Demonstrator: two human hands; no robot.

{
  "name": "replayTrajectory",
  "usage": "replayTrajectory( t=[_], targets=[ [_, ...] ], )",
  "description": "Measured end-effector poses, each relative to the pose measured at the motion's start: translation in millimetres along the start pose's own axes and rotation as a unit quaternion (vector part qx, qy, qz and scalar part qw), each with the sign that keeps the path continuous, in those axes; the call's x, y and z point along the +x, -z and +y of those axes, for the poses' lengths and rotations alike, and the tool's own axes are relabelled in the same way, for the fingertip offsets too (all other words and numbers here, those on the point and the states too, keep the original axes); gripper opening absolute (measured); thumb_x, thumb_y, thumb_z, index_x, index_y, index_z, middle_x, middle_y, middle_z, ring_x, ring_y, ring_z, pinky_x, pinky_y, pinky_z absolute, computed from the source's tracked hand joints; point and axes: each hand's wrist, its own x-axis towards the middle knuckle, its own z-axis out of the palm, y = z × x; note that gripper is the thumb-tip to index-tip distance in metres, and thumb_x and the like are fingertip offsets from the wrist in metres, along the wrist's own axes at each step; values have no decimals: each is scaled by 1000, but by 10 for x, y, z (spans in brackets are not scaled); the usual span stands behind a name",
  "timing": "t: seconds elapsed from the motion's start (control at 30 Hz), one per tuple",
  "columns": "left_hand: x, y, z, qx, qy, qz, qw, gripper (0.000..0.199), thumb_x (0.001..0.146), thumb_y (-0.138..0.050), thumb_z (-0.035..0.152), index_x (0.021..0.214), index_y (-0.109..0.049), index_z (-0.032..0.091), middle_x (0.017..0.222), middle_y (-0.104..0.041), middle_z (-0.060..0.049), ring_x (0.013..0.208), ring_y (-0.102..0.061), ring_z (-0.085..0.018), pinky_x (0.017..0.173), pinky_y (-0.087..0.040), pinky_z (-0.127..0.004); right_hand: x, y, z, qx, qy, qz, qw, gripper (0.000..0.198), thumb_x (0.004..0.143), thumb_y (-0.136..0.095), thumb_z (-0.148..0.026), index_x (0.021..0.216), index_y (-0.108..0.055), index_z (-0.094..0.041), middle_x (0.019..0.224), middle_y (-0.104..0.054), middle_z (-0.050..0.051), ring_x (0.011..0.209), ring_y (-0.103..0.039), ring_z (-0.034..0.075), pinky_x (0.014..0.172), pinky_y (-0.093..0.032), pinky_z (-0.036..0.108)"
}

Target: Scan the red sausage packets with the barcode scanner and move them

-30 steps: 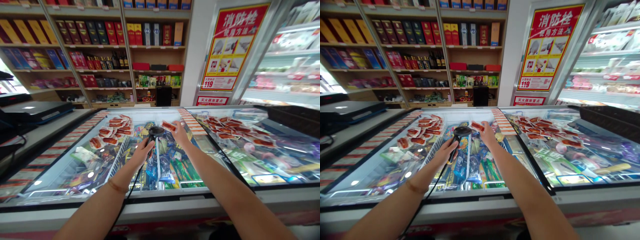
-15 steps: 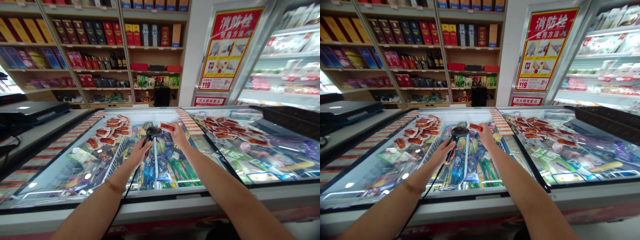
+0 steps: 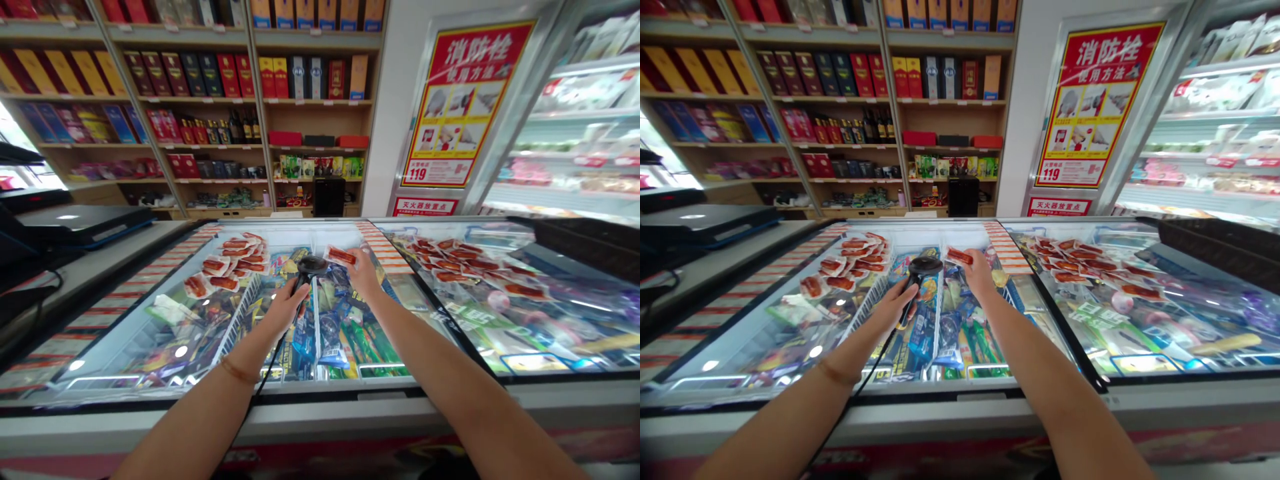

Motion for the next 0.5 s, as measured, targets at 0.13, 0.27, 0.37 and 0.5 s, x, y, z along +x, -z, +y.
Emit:
replayTrajectory(
  t=[0.13,0.27,0.37,0.5],
  targets=[
    [-13,-21,74,-19,24,77,997,51,63,-70,61,83,-52,17,64,-55,4,36,-43,-6,35,-32,-21,11,-40,87,-31,11,17,999,31,81,-49,-19,110,-60,-14,107,-62,14,105,-56,28,97,-43,44],
    [-122,127,369,-88,51,140,985,50,63,-70,60,83,-52,17,66,-57,3,38,-46,-7,36,-33,-21,97,-135,64,-43,7,-7,999,36,80,-50,-18,114,-61,-14,110,-63,15,107,-57,28,99,-43,47],
    [-264,406,617,-105,35,151,982,49,64,-72,57,84,-53,17,68,-58,2,40,-48,-7,37,-32,-20,306,-351,-152,-26,-7,-17,999,37,78,-55,-20,115,-62,-16,113,-65,14,109,-58,28,101,-42,47],
    [-498,894,796,-77,-8,208,975,49,64,-72,57,86,-55,17,68,-58,3,40,-47,-6,37,-30,-19,718,-898,-701,47,-54,-55,996,38,75,-61,-22,112,-63,-15,114,-67,13,106,-62,26,98,-45,42]
  ],
)
